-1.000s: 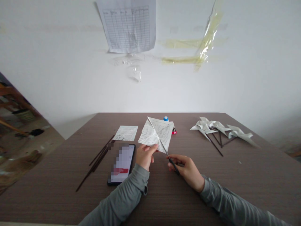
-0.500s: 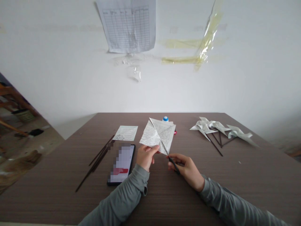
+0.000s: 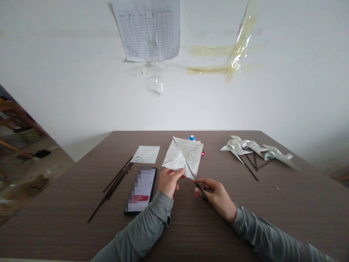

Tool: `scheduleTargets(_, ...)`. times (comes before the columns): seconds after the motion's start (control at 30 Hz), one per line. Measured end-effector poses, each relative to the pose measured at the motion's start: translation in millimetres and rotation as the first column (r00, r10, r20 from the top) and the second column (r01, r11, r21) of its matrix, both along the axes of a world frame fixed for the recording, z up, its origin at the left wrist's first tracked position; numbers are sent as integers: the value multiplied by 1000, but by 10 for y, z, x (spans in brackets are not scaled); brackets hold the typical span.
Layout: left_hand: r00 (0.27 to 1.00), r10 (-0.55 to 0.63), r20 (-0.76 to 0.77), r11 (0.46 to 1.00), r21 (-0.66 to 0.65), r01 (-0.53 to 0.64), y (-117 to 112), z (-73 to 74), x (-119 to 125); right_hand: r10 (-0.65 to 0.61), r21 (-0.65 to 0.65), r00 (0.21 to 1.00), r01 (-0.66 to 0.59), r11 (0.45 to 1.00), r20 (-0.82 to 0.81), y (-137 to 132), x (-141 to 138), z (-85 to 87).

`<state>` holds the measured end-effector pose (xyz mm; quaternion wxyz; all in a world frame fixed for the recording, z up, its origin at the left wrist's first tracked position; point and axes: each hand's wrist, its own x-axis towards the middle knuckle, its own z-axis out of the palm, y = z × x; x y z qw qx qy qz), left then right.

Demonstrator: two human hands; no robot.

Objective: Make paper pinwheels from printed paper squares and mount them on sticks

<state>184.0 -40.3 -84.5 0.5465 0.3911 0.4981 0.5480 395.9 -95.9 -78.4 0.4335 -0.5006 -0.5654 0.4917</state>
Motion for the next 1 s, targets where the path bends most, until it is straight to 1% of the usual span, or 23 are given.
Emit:
scheduleTargets(0.23, 1000, -29, 0, 1000, 8, 29, 11, -20, -12, 0, -8, 1000, 0, 1000, 2, 1, -8, 23)
scheduleTargets(0.43, 1000, -27, 9, 1000, 0, 27, 7, -38, -11, -15, -28, 1000, 16, 999, 24, -1, -16, 33)
scheduleTargets(0.53, 1000, -23, 4, 1000, -11, 23, 11, -50, -11, -1, -42, 1000, 3, 999, 26, -5, -20, 36)
scheduleTargets(0.7, 1000, -5, -14, 1000, -13, 4, 31, -58, -37, 34, -49, 999, -33, 998, 21, -19, 19, -24)
scheduleTargets(0.77, 999, 15, -44, 1000, -19, -16, 24, -64, -60, 57, -39, 996, -54, 998, 68, -19, 81, -65)
scheduleTargets(0.83, 997, 15, -69, 1000, -18, -17, 4, -73, -83, 55, 7, 984, -57, 998, 169, -11, 175, -102)
scheduleTargets(0.93, 997, -21, -80, 1000, -20, 19, -33, -85, -105, -15, 135, 946, -30, 990, 323, 11, 343, -147)
scheduleTargets(1.0, 995, -49, -86, 997, -56, 44, -46, -75, -105, -30, 172, 930, -36, 984, 365, 22, 448, -175)
